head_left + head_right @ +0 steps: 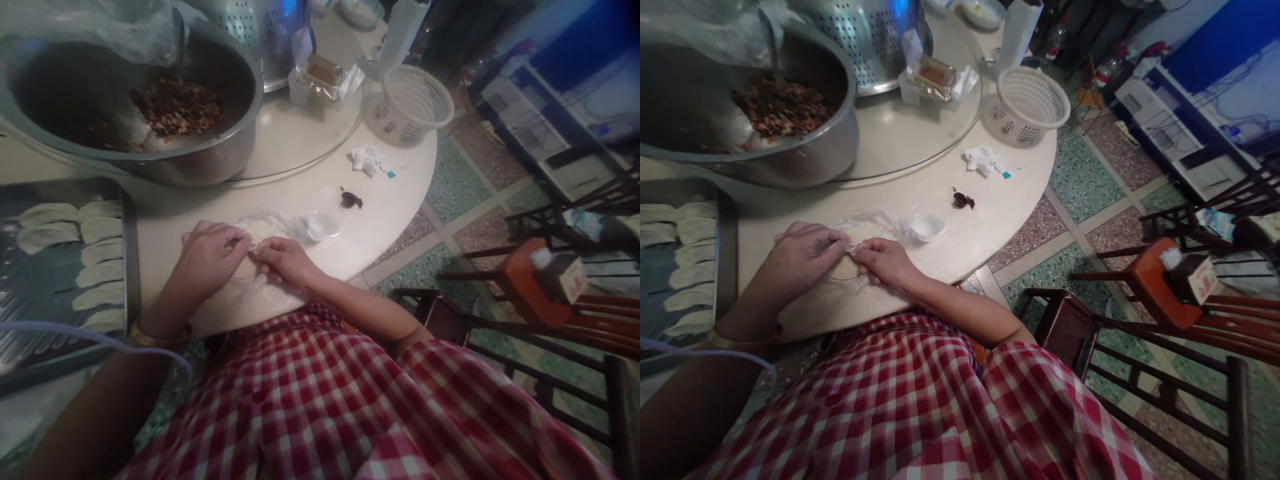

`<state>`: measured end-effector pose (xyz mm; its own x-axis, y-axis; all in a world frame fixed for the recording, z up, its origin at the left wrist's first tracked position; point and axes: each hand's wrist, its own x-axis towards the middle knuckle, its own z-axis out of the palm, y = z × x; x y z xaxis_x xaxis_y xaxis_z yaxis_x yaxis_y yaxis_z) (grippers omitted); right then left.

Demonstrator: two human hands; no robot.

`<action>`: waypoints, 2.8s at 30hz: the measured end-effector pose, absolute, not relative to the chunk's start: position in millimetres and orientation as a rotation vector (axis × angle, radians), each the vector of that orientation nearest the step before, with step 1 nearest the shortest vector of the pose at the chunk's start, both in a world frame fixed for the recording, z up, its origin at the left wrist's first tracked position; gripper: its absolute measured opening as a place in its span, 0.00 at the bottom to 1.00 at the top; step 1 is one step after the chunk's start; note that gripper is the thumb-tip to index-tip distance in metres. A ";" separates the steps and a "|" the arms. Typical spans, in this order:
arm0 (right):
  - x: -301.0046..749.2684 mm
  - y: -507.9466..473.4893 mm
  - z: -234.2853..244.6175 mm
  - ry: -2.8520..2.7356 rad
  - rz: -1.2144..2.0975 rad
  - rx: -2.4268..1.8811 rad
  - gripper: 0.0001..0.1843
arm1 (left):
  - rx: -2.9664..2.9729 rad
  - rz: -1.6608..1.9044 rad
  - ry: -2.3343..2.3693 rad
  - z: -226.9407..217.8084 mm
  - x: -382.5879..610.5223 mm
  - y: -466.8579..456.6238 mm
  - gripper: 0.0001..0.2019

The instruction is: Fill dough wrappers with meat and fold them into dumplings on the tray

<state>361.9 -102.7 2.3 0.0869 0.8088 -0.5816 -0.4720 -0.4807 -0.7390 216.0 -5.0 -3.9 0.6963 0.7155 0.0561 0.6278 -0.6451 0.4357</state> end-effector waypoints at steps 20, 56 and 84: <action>376.1 -117.8 -12.2 -1.005 1.150 -1.601 0.04 | 2.759 0.314 1.086 -2.9 204.2 -26.6 0.19; 398.0 -82.0 41.3 -1.285 1.344 -1.403 0.07 | 1.057 0.727 0.935 6.5 196.7 -51.9 0.21; 365.6 -134.2 37.1 -2.593 -0.011 -0.960 0.14 | 0.240 0.851 0.721 46.1 201.9 -85.8 0.31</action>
